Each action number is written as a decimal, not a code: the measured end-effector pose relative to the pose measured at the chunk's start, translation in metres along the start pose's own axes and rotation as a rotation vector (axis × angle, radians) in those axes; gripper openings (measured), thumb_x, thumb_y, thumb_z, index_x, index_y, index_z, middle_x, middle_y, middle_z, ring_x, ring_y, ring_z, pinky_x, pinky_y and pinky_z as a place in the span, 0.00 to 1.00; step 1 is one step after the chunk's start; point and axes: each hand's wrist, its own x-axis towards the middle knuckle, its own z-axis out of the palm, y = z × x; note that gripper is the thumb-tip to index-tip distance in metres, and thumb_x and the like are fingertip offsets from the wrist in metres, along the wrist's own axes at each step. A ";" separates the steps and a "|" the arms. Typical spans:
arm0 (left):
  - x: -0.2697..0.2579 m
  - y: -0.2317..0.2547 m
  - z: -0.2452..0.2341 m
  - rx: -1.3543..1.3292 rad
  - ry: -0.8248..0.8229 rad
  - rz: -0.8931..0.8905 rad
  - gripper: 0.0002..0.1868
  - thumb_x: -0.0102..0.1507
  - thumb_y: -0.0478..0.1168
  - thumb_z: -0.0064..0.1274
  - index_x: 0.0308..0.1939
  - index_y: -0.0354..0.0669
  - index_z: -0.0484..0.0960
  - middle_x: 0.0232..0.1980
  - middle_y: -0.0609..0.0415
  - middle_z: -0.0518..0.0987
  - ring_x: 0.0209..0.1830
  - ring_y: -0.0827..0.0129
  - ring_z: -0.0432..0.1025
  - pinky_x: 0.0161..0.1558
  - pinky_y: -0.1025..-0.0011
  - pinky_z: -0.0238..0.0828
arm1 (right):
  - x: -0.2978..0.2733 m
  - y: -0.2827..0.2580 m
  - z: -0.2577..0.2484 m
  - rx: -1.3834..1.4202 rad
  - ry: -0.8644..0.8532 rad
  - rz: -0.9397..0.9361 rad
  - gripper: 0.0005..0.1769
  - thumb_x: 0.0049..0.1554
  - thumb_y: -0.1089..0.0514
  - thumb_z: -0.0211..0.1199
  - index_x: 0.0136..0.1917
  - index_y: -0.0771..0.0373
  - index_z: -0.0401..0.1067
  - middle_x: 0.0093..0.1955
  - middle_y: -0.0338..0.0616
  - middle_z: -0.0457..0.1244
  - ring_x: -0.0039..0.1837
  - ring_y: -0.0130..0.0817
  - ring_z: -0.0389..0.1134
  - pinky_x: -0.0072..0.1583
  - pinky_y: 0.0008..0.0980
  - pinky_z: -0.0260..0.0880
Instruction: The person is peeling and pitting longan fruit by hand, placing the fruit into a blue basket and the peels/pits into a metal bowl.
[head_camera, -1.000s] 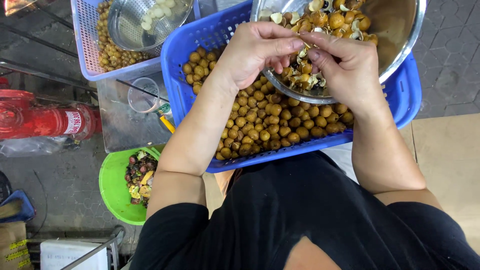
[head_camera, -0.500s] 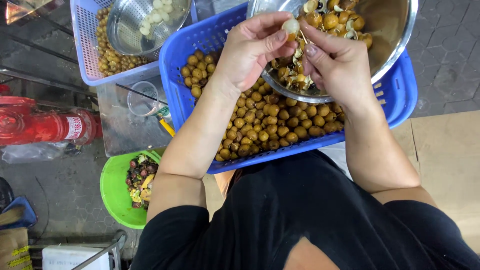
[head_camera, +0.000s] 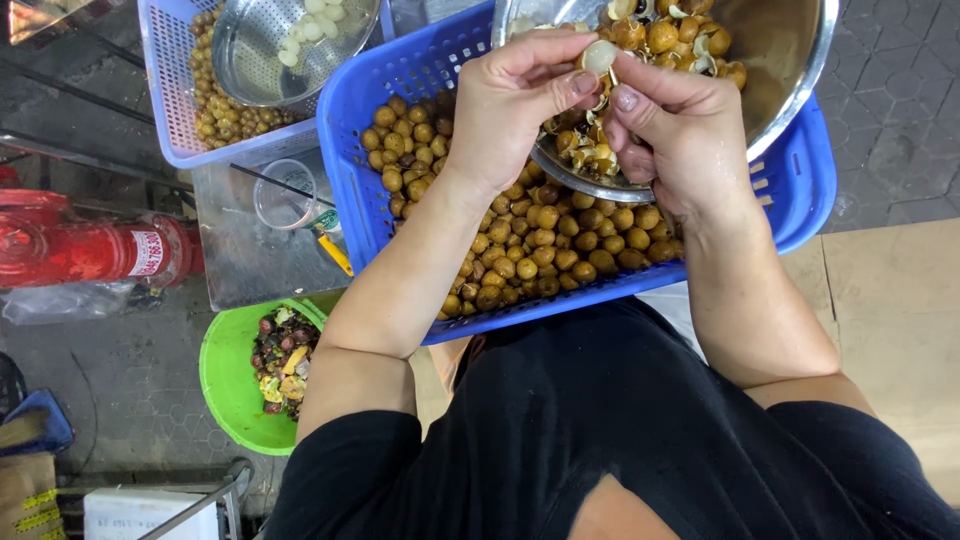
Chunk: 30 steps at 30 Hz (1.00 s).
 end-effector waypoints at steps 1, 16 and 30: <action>-0.001 0.003 0.001 0.000 -0.007 0.027 0.17 0.66 0.35 0.65 0.58 0.32 0.83 0.52 0.50 0.84 0.48 0.69 0.79 0.51 0.71 0.81 | 0.001 0.005 0.000 0.032 0.020 -0.024 0.14 0.67 0.67 0.60 0.66 0.67 0.76 0.37 0.42 0.65 0.32 0.21 0.56 0.32 0.21 0.52; -0.008 0.011 -0.014 0.239 0.036 -0.033 0.13 0.64 0.25 0.63 0.53 0.29 0.84 0.45 0.47 0.86 0.41 0.73 0.81 0.45 0.75 0.83 | 0.000 -0.009 0.023 -1.166 -0.034 -0.898 0.05 0.64 0.73 0.63 0.54 0.72 0.72 0.47 0.56 0.65 0.48 0.51 0.70 0.49 0.43 0.71; 0.005 0.004 -0.002 -0.178 0.293 -0.054 0.11 0.64 0.31 0.61 0.50 0.30 0.84 0.42 0.45 0.85 0.37 0.65 0.81 0.40 0.68 0.83 | 0.013 -0.017 0.014 -1.353 0.138 -0.875 0.09 0.66 0.58 0.70 0.49 0.66 0.76 0.40 0.49 0.65 0.42 0.46 0.69 0.43 0.42 0.68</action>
